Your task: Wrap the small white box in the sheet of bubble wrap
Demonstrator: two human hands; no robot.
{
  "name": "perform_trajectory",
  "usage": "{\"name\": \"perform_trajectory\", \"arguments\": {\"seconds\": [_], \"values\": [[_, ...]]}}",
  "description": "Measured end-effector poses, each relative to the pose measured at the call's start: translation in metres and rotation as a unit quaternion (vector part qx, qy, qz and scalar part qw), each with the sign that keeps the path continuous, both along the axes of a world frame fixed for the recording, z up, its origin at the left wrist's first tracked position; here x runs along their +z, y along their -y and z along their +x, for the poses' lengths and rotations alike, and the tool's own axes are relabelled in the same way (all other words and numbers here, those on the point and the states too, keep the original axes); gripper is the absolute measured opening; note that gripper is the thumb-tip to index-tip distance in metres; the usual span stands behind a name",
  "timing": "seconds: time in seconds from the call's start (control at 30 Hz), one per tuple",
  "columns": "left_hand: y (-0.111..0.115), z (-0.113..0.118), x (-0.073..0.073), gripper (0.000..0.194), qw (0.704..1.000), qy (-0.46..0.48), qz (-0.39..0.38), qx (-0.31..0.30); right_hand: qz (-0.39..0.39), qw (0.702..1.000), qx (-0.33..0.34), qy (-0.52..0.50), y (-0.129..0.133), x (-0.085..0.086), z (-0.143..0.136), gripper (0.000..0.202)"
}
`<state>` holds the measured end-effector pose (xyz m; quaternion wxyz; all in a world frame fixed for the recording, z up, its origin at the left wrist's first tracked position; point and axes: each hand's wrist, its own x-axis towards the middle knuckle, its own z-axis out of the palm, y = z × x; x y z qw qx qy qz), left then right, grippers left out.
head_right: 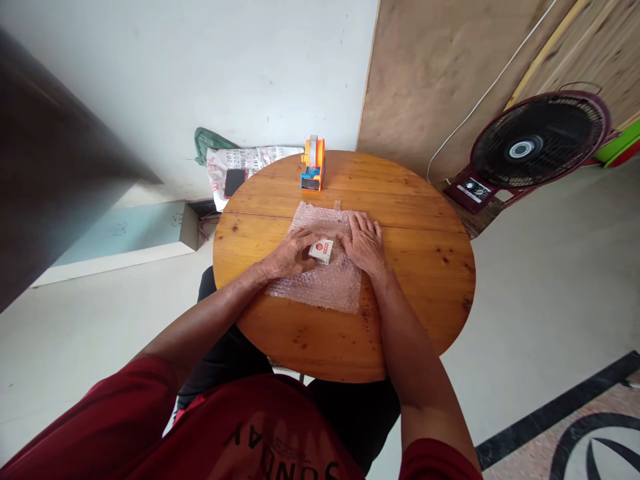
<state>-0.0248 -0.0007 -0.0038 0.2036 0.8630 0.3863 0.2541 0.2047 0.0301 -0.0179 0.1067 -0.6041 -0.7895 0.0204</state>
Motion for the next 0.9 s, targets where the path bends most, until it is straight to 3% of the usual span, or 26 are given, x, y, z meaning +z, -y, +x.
{"name": "perform_trajectory", "arguments": {"seconds": [0.33,0.57,0.73,0.9], "values": [[0.000,-0.003,0.000,0.065,0.999,-0.036,-0.004,-0.004,0.020,0.997,-0.019,-0.074,0.001,0.006,0.005,0.060],[0.003,-0.002,0.000,0.077,1.000,0.011,0.001,0.024,0.086,0.991,-0.034,-0.094,0.005,0.011,0.010,0.051],[0.000,-0.004,0.002,0.077,1.000,0.024,0.003,0.016,0.116,0.983,-0.056,-0.134,0.006,0.031,0.014,0.050],[-0.004,-0.006,-0.006,0.077,0.999,0.045,0.007,0.002,0.108,0.981,-0.059,-0.148,0.011,0.056,0.010,0.053]]}}
